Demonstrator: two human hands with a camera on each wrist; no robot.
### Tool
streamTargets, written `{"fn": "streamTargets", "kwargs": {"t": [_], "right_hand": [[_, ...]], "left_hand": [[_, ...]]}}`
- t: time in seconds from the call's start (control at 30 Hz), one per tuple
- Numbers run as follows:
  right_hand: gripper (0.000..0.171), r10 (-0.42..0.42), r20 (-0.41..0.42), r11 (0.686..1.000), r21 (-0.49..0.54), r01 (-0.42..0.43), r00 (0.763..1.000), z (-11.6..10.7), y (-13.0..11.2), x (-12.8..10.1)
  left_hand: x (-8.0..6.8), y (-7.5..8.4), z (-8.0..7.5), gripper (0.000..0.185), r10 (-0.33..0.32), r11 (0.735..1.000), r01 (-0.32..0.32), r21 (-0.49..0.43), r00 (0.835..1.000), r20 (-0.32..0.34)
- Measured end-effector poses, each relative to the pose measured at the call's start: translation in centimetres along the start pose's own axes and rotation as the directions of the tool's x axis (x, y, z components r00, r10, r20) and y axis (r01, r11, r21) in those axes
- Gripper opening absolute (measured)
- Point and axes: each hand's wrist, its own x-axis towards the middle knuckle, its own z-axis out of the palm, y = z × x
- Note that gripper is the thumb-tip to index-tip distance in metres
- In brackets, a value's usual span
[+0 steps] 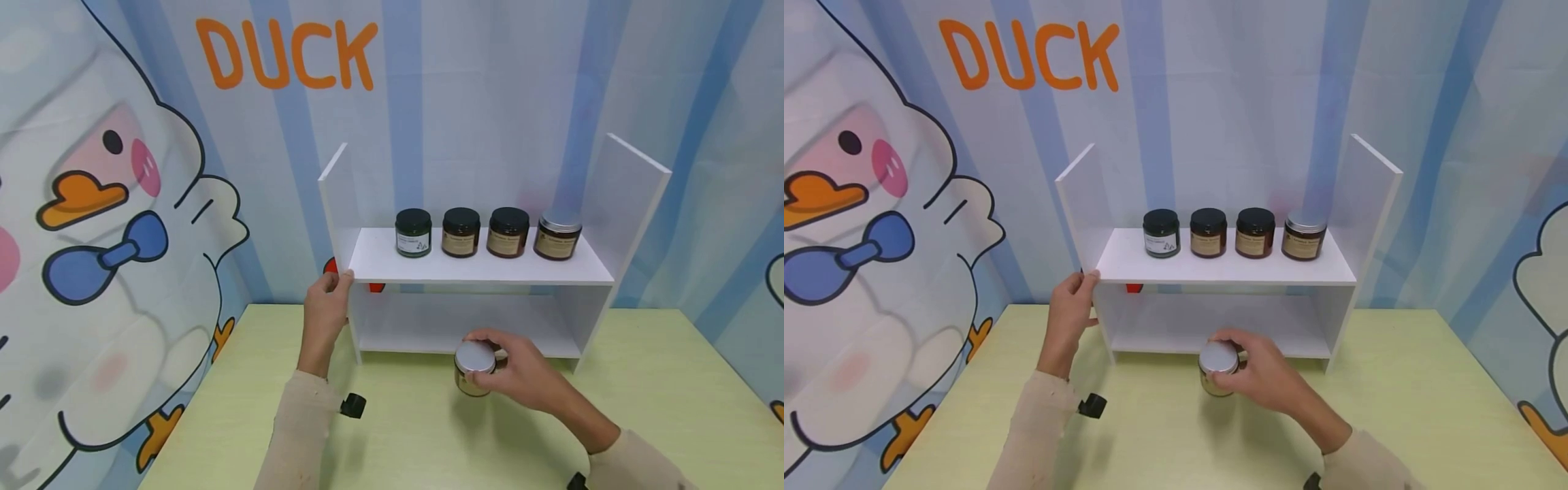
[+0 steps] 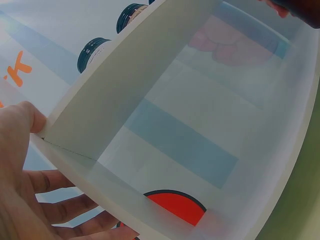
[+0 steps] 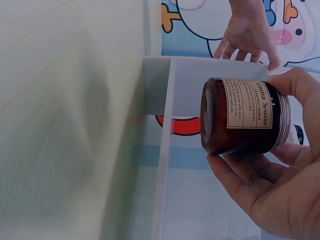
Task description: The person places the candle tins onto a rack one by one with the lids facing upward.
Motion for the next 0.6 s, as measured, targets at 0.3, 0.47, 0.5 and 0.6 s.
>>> {"fn": "streamTargets", "kwargs": {"t": [0.3, 0.47, 0.5, 0.6], "right_hand": [[0.047, -0.037, -0.015, 0.999, -0.013, 0.036, 0.999, -0.9, -1.1, 0.3], [0.047, -0.03, -0.023, 0.999, -0.039, 0.029, 0.999, -1.7, -1.8, 0.6], [0.048, -0.032, -0.024, 0.999, -0.042, 0.03, 0.999, -1.8, -1.9, 0.7], [0.048, -0.038, -0.027, 0.998, -0.06, 0.037, 0.999, -2.2, -2.3, 0.9]], "left_hand": [[-0.1, 0.0, 0.0, 0.043, 0.008, 1.0, -0.008, -0.006, 1.0, -0.005], [-0.2, 0.0, 0.0, 0.043, 0.012, 1.0, -0.012, -0.01, 1.0, 0.001], [-0.2, 0.0, -0.1, 0.044, 0.013, 1.0, -0.013, -0.012, 1.0, 0.003], [-0.2, 0.0, -0.1, 0.044, 0.012, 1.0, -0.011, -0.013, 1.0, 0.006]]}}
